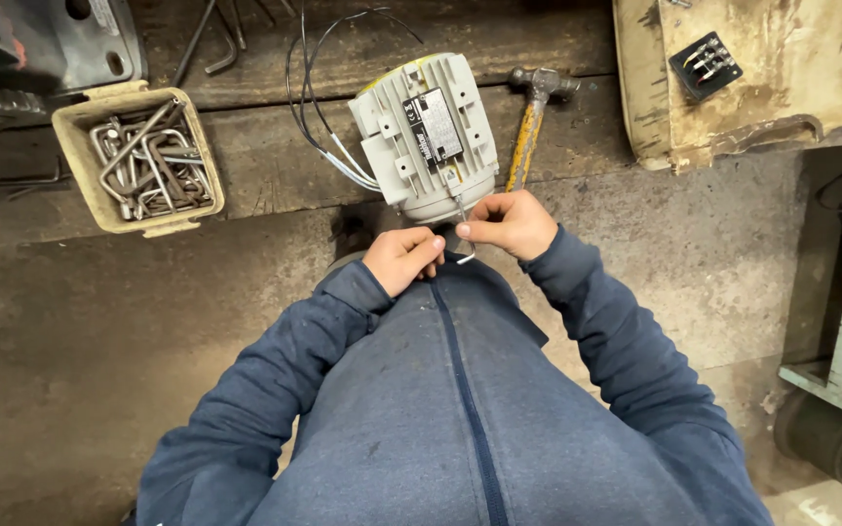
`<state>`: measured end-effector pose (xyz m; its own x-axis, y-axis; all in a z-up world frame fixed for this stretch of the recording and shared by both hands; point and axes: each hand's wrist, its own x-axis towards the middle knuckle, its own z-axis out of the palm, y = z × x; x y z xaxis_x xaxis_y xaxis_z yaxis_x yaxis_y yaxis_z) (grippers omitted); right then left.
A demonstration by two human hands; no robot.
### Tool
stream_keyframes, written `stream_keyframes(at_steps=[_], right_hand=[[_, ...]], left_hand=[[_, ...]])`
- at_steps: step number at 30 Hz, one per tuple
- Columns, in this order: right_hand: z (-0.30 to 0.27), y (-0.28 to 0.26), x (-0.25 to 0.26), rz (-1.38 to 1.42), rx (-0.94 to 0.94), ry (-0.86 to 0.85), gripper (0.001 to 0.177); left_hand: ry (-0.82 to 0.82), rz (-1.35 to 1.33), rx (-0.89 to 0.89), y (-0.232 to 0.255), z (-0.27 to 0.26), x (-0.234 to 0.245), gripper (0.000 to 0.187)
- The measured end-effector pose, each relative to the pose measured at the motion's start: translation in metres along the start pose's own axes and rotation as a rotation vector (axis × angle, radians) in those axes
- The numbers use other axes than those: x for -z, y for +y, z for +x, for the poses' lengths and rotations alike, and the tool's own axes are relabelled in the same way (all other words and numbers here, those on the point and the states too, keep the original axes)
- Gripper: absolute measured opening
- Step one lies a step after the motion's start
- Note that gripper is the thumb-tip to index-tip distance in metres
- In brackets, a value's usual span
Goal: The person holds a white electric motor and uses a small metal tool to manipulate the components on its side. They repeatedly insert and remove the tool while rotating the motor to access different areas.
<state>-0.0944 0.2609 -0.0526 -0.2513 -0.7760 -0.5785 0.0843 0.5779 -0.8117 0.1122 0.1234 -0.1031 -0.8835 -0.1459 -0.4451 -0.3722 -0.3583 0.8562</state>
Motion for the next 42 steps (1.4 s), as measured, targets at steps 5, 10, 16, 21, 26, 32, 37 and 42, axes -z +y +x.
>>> stream_keyframes(at_steps=[5, 10, 16, 21, 26, 32, 37, 42], right_hand=[[-0.012, -0.017, -0.016, -0.083, 0.079, 0.188, 0.027], [-0.01, -0.011, -0.021, -0.011, 0.109, 0.249, 0.024], [-0.014, -0.009, -0.024, 0.04, 0.095, 0.238, 0.022], [-0.006, 0.024, -0.008, 0.231, 0.122, 0.053, 0.025], [-0.006, 0.014, -0.009, 0.193, 0.059, 0.055, 0.026], [-0.014, -0.018, -0.016, -0.083, 0.078, 0.212, 0.023], [-0.017, -0.034, -0.019, -0.181, 0.067, 0.261, 0.024], [-0.016, -0.023, -0.014, -0.129, 0.064, 0.207, 0.025]], left_hand=[[-0.006, 0.038, -0.053, 0.011, 0.001, -0.007, 0.027], [-0.03, 0.121, -0.122, 0.023, 0.007, -0.016, 0.025], [-0.014, 0.075, -0.057, 0.012, 0.018, -0.021, 0.025], [-0.042, -0.099, -0.038, -0.004, 0.023, -0.021, 0.022], [-0.007, -0.117, -0.041, 0.004, 0.019, -0.022, 0.021], [0.163, 0.221, -0.204, 0.029, 0.0, -0.016, 0.016], [0.224, 0.58, -0.465, 0.076, -0.012, -0.006, 0.014], [0.202, 0.731, -0.538, 0.081, -0.01, -0.002, 0.014]])
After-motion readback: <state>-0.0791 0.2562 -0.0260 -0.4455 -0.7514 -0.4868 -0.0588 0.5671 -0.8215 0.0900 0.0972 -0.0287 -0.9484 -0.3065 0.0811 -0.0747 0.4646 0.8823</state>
